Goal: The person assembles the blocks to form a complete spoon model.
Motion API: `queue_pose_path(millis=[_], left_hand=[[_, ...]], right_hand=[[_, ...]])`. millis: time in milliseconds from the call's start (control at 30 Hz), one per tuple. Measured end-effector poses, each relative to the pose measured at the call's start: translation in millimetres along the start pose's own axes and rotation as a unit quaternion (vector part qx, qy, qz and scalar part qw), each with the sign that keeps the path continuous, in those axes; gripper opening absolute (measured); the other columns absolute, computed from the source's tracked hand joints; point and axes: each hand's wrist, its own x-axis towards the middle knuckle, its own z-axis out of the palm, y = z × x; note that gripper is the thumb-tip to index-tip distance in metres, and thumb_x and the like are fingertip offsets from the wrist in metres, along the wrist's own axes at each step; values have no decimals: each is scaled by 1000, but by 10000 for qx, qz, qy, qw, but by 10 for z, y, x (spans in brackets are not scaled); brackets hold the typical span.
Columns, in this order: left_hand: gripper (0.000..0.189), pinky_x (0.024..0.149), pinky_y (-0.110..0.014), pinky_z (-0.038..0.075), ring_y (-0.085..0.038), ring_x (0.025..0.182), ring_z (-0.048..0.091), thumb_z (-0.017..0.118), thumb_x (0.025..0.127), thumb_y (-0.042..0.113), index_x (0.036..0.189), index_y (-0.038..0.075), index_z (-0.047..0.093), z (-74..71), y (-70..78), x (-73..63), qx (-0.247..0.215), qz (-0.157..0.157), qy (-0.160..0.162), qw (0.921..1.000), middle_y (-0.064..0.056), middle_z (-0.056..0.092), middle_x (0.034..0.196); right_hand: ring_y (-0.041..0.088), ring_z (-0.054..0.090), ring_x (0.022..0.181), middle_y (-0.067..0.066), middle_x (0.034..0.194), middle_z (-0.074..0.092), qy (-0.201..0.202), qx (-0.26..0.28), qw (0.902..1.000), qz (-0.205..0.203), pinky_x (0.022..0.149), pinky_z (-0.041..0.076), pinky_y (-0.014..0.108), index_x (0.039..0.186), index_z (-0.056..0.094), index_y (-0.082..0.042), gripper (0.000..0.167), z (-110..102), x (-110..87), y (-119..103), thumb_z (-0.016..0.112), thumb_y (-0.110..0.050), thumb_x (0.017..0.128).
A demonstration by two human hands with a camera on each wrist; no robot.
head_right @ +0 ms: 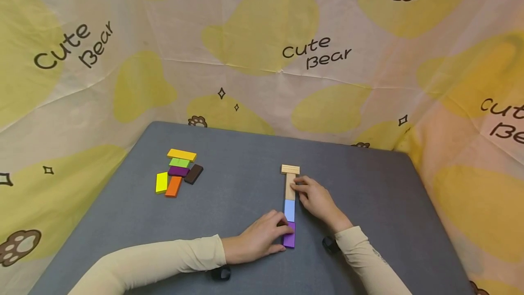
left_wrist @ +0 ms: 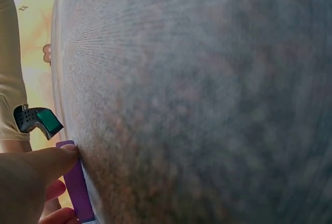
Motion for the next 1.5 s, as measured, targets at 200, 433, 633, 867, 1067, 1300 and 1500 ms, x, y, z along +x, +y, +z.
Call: queue_pose_path(millis=[200,433,633,867,1067,1300,1500], left_hand=[[35,84,-17,44,-6,95,50,77,85,41,114,25,69,-8,17,-8,344,10,11,9994,7,58,109],[34,85,-19,44,-6,95,50,77,84,41,114,25,69,-9,3,-6,280,-27,8,9996,7,58,109],[37,87,-22,46,-8,98,51,78,83,41,115,25,68,-12,-3,-3,308,-38,24,9995,7,58,111],[38,90,-25,46,-8,100,51,78,83,43,114,25,67,-22,-7,1,295,-53,-10,9996,6,58,113],[42,88,-24,46,-9,101,51,79,80,47,115,25,67,-21,-34,-2,247,-115,12,9996,6,57,115],[48,85,-23,47,-9,100,52,80,81,44,121,23,67,-137,-219,-24,-198,-272,125,9994,5,58,116],[44,91,-29,49,-13,106,53,78,85,34,125,20,66,-436,-656,-61,-740,-529,174,9957,3,59,119]], right_hand=[[30,61,122,7,131,63,20,-4,10000,-24,89,55,49,128,68,-11,36,0,0,1,65,-6,93],[30,62,120,7,130,63,24,-28,10000,-29,86,55,48,128,68,-11,36,-1,0,1,65,-5,92],[30,62,120,8,129,63,11,-25,10000,-13,87,55,48,128,68,-11,36,-6,4,-7,64,-5,92],[30,62,121,8,130,63,4,-31,10000,25,88,55,49,128,68,-11,36,-7,3,-11,65,-6,93],[30,62,121,7,131,63,14,-37,10000,43,87,55,48,129,67,-11,36,-3,6,-9,65,-6,93],[29,63,119,7,131,63,-36,-86,9999,77,83,55,45,129,67,-12,37,-1,8,-5,65,-6,93],[30,63,119,8,131,63,-85,-97,9999,48,86,55,47,129,67,-12,36,3,13,7,64,-6,93]])
